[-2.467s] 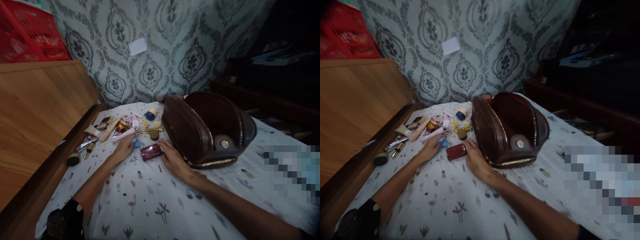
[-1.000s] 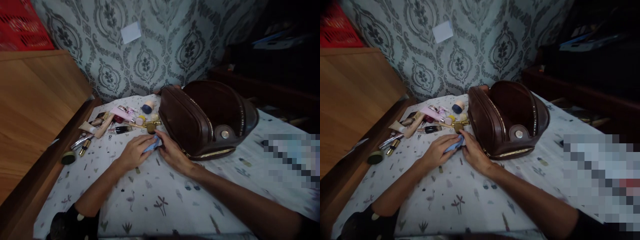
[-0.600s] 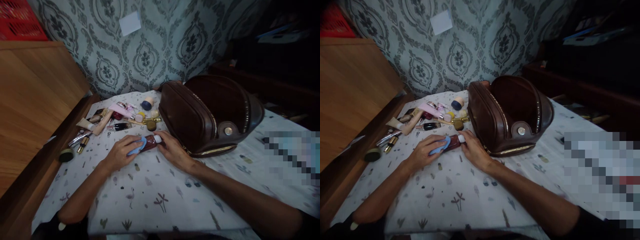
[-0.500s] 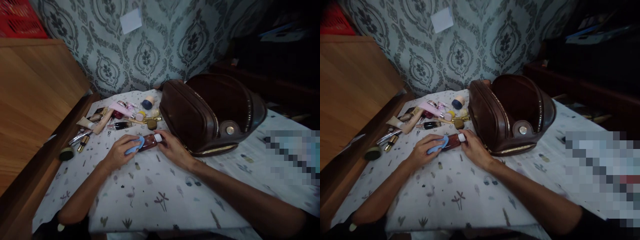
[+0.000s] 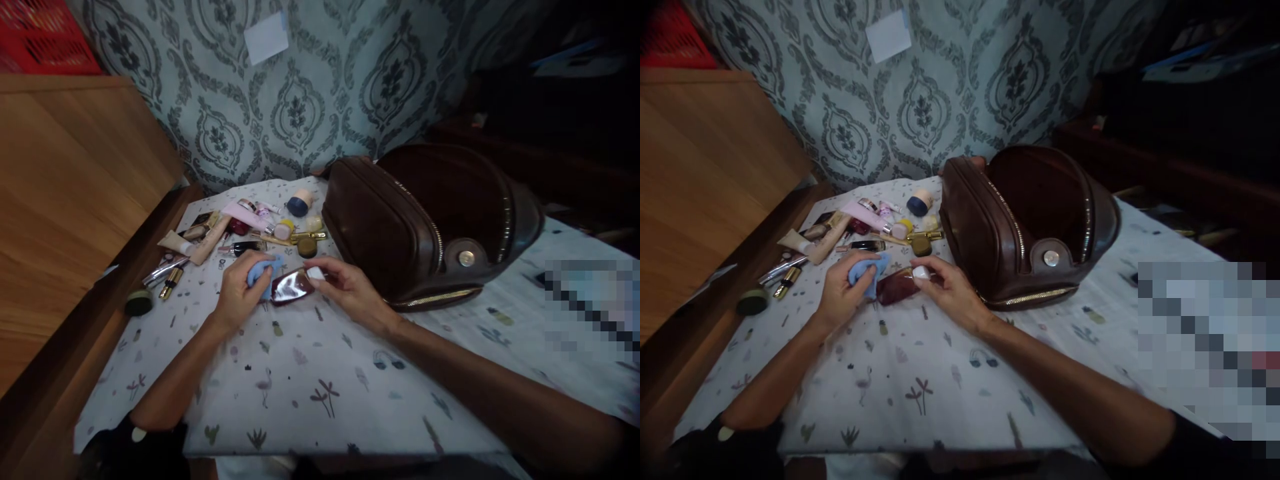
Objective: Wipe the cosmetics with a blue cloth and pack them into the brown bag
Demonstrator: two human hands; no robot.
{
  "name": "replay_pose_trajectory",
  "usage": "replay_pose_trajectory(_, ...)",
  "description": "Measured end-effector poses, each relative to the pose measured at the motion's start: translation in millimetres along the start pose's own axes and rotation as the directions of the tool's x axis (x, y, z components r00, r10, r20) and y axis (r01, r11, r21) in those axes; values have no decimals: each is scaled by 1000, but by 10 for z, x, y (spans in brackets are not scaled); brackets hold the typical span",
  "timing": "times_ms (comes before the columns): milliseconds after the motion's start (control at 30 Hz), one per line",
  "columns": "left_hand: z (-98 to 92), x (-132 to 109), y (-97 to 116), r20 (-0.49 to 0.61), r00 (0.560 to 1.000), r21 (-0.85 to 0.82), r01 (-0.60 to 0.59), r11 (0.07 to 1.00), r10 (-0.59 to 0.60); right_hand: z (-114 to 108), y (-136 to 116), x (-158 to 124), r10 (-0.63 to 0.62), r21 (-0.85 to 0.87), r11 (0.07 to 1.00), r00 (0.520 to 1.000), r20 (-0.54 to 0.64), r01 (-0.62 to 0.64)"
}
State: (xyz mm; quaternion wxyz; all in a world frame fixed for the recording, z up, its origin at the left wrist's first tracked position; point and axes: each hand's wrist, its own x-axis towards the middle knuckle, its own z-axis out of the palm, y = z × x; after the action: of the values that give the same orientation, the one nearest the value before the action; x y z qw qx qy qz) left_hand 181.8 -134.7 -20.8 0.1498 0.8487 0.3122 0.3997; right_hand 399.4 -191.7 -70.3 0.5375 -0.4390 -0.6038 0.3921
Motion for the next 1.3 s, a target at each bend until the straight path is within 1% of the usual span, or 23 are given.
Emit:
replay_pose_trajectory(67,74,22,87,37,997,-26,-68,997,69,-5,-25,-6,-51,22,998,999,14,51)
replay_pose_trajectory(167,153,9,154,149,974,-64,-162,985,170,-8,-43,-17,-104,33,994,994,15,103)
replay_pose_trajectory(233,161,-25,141,188,962,-76,-186,980,197,-7,-41,-24,-102,34,994,995,12,101)
replay_pose_trajectory(300,133,-72,96,198,961,-64,-186,981,195,-8,-35,-28,-89,32,996,996,12,89)
replay_pose_trajectory(400,52,-162,7,198,964,-24,-174,984,175,-12,-30,-31,-80,6,997,997,10,80)
replay_pose_trajectory(633,-105,-389,-128,165,984,15,-69,997,66,-26,-97,-42,-116,-40,992,992,48,118)
replay_pose_trajectory(767,-121,-420,-138,149,989,49,-24,999,16,-38,-132,-49,-132,-70,988,990,57,136)
replay_pose_trajectory(900,-102,-402,-53,52,999,135,-13,991,6,-27,-89,-46,-137,-95,986,990,19,138)
replay_pose_trajectory(967,-80,-388,37,18,998,177,-57,983,55,-13,-60,-45,-127,-97,987,992,-4,126)
replay_pose_trajectory(1033,-38,-373,139,51,986,201,-166,965,159,-3,-41,-45,-108,-93,990,994,-11,106)
replay_pose_trajectory(1067,-8,-367,184,91,971,210,-238,948,223,-1,-35,-45,-104,-98,990,994,-14,102)
replay_pose_trajectory(1167,99,-359,247,216,898,238,-429,872,383,-1,-27,-49,-126,-157,980,991,-36,119)
replay_pose_trajectory(1233,145,-365,217,251,871,263,-481,837,421,-2,-25,-53,-144,-203,970,988,-53,131)
replay_pose_trajectory(1300,143,-377,145,258,873,285,-478,831,414,2,-26,-58,-140,-222,967,989,-53,125)
